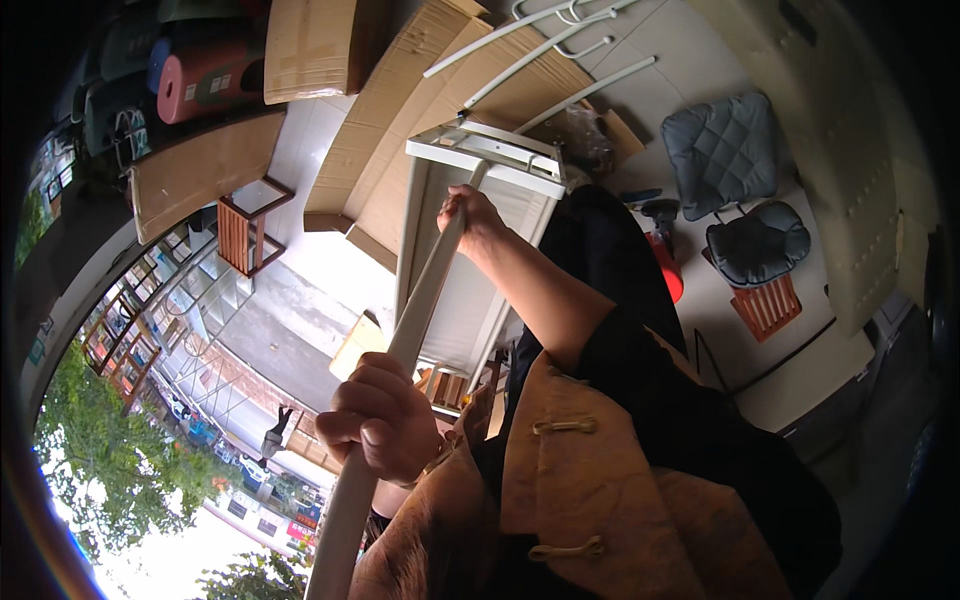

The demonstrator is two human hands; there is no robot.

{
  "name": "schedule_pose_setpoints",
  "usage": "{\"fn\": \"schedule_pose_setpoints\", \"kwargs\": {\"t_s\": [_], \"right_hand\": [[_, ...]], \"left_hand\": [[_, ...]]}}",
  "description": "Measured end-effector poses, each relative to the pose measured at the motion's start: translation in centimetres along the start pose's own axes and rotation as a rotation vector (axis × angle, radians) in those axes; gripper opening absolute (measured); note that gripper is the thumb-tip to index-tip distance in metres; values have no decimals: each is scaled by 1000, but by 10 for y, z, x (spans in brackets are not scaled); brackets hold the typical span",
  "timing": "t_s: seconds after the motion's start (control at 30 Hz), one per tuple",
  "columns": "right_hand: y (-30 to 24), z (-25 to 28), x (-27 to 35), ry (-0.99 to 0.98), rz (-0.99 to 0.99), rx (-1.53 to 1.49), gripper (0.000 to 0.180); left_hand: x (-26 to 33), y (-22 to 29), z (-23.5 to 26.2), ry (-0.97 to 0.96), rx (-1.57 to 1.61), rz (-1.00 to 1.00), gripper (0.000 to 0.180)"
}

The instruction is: The person assembles a white metal frame by inserting tubular legs into the frame and securing them with screws. The person aligns the frame, inserts the legs, and uses a screwdriver to tighten the fasteners.

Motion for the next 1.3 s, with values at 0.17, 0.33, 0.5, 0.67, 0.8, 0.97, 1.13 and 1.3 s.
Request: {"fn": "schedule_pose_setpoints", "kwargs": {"t_s": [0.17, 0.33, 0.5, 0.67, 0.8, 0.97, 1.13, 1.3], "right_hand": [[4, -3, 24, 217, 22, 78, 12], [11, -11, 32, 178, 17, 210, 12], [5, -6, 25, 128, -9, 245, 11], [1, -11, 24, 168, 49, 257, 13], [-13, -8, 50, 271, 176, 670, 20], [-4, -45, 161, 99, 651, 1608, 44], [134, -146, 347, -1130, 584, 1904, 82], [254, -155, 397, -1371, 341, 2342, 61]], "left_hand": [[-19, -6, -18, -643, 63, -35, 20], [-26, -8, -19, -729, 78, 5, 21], [-18, -8, -29, -630, 43, -30, 20], [-15, -10, -28, -439, 42, 11, 22], [-19, -8, -30, -456, 78, 54, 26], [-19, -12, -18, -338, -206, 180, 25], [-20, 28, -18, 32, -324, 42, 17], [-15, 39, -26, 333, 28, -141, 16]]}}
Point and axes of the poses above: each hand's wrist, its own x-axis away from the middle knuckle, its own z-axis out of the back of the hand, y = z × x, the point moved 6 cm from there along -x, towards the middle knuckle, and after that the axes turned 9 degrees about -z, right-handed, at the moved point
